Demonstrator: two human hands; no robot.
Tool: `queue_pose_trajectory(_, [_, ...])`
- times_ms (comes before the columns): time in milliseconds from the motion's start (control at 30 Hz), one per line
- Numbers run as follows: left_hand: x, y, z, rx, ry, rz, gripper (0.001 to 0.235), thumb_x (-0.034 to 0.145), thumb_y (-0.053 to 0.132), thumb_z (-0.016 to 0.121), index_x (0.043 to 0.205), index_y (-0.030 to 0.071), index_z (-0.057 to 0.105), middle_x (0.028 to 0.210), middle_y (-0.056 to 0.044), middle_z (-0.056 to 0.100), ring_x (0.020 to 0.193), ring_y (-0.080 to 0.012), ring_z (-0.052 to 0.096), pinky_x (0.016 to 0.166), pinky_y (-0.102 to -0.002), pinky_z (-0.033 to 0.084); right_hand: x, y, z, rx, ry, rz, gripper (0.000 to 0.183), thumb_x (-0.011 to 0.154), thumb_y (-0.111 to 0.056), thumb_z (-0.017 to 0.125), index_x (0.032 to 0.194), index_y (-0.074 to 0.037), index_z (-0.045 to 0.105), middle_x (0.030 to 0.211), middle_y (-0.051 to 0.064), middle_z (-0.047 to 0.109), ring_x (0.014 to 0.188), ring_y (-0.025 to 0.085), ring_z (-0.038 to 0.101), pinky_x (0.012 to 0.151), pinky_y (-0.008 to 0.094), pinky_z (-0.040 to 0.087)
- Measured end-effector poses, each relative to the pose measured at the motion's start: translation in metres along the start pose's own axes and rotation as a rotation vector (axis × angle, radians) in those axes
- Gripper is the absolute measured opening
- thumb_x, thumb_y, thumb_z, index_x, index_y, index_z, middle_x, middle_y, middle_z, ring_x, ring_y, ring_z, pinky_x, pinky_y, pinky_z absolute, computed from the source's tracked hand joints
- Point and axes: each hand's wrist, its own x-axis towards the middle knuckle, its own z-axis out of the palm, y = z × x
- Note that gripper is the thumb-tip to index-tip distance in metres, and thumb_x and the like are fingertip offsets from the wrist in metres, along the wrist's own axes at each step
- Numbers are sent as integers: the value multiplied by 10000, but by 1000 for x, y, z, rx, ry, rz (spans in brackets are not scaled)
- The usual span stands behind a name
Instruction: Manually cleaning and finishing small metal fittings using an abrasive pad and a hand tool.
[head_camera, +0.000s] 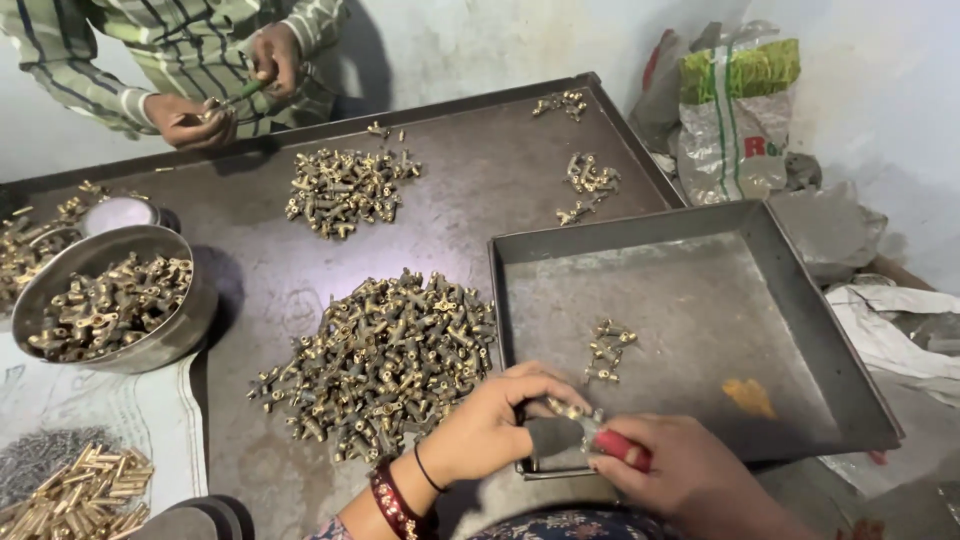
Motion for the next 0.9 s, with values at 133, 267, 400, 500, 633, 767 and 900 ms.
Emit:
queue_pose_trajectory(133, [20,-4,26,-801,310,12,314,1029,136,628,1282,-38,563,1160,-159,661,990,-248,607,885,-358,468,22,5,48,-438,446,-486,288,846,-332,755,1027,-116,695,833,76,696,727,234,672,645,342,488])
queue_pose_trajectory(267, [31,21,15,-1339,177,-82,233,1035,158,600,1113,-56,650,820,-158,725,477,-155,651,463,-294,558,42,16,69,845,-349,-216,249,966,-173,717,1000,56,625,831,228,647,825,150,626,736,323,521])
queue_pose_trajectory(400, [34,34,16,-1230,-14,90,272,1070,191,546,1161,-49,638,759,-108,673,631,-182,653,660,-297,556,35,-27,37,513,-203,-163,231,943,-216,690,939,10,640,745,158,649,721,163,631,672,325,502])
queue_pose_trajectory(500, [49,8,19,-992,749,-402,236,1007,109,535,1122,-61,651,852,-114,723,644,-128,696,637,-239,596,42,-32,31,-7,-2,-94,227,908,-279,648,846,-60,659,616,54,648,566,182,640,576,330,476])
queue_pose_trajectory(633, [36,-4,20,-1028,327,-305,263,1082,223,573,1066,-22,667,742,-79,680,506,-117,584,444,-235,428,36,-12,36,252,-184,-456,260,1035,-209,649,925,27,659,788,190,647,667,255,659,653,448,470])
queue_pose_trajectory(767, [32,13,6,-1050,-22,-10,263,1115,187,576,1223,-29,680,966,-66,720,859,-127,685,814,-259,555,44,-11,23,351,-245,-432,263,1033,-199,681,919,38,673,763,169,629,679,234,605,659,448,463])
queue_pose_trajectory(900, [34,-19,14,-488,441,-62,261,1004,133,601,1184,-40,675,1046,-76,755,943,-126,694,815,-259,570,65,19,27,-270,172,-148,301,924,-314,729,765,-58,747,574,25,642,525,78,549,564,337,467])
